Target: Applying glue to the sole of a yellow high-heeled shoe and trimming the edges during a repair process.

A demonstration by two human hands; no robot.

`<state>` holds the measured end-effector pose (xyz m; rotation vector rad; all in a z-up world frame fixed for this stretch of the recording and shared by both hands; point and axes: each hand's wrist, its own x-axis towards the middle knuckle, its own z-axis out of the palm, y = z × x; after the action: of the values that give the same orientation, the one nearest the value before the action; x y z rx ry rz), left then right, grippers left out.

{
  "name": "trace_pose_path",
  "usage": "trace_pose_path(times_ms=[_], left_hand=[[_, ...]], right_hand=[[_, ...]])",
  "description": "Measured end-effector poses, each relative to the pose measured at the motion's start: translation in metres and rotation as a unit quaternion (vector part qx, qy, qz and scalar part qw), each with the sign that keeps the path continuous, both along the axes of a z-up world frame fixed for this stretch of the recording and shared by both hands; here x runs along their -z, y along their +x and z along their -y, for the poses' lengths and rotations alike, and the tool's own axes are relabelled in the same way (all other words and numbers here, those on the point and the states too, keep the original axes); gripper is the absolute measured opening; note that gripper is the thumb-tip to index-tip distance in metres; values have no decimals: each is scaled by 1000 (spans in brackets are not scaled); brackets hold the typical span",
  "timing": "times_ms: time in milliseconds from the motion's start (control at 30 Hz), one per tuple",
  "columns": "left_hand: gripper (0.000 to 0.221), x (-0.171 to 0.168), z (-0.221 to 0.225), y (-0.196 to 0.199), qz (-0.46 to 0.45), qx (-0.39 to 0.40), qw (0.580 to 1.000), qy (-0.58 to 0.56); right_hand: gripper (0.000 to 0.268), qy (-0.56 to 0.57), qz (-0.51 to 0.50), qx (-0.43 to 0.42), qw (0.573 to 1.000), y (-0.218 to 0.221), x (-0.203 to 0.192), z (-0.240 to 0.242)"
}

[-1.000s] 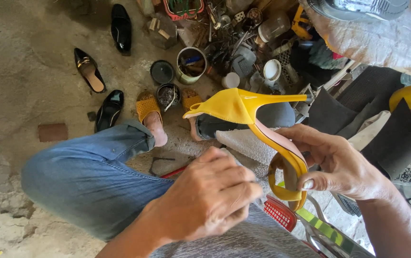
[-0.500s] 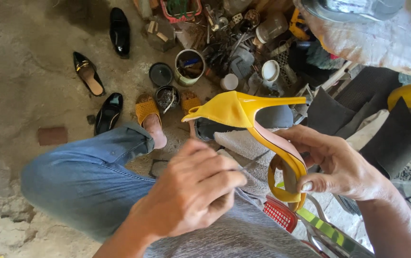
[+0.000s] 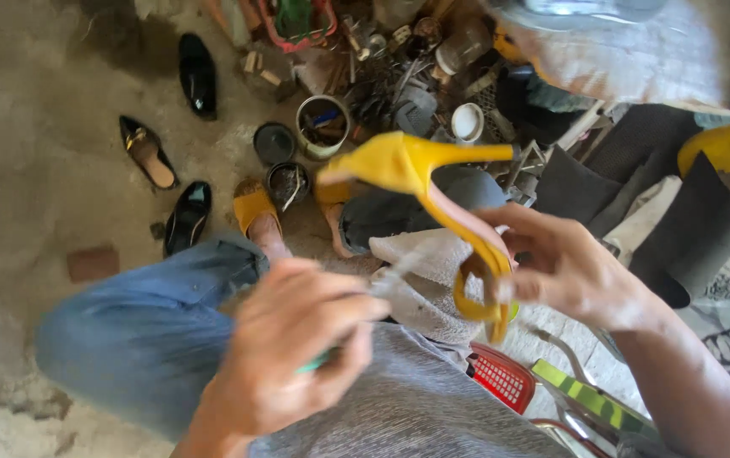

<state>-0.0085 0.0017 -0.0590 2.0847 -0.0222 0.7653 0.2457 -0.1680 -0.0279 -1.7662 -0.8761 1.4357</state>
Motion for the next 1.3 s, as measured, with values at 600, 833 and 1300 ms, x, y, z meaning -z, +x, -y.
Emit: trace_pose_path(times_ms=[600,833,1300], left_hand=[[30,27,49,4,42,-48,997,39],[15,18,47,15,28,-40,996,81],[11,30,59,23,54,-84,992,72]], right_hand=[[70,118,-204,198,951,0,34,19],[80,98,-146,234,956,-8,26,25],[86,179,-116,210,954,-28,21,27]])
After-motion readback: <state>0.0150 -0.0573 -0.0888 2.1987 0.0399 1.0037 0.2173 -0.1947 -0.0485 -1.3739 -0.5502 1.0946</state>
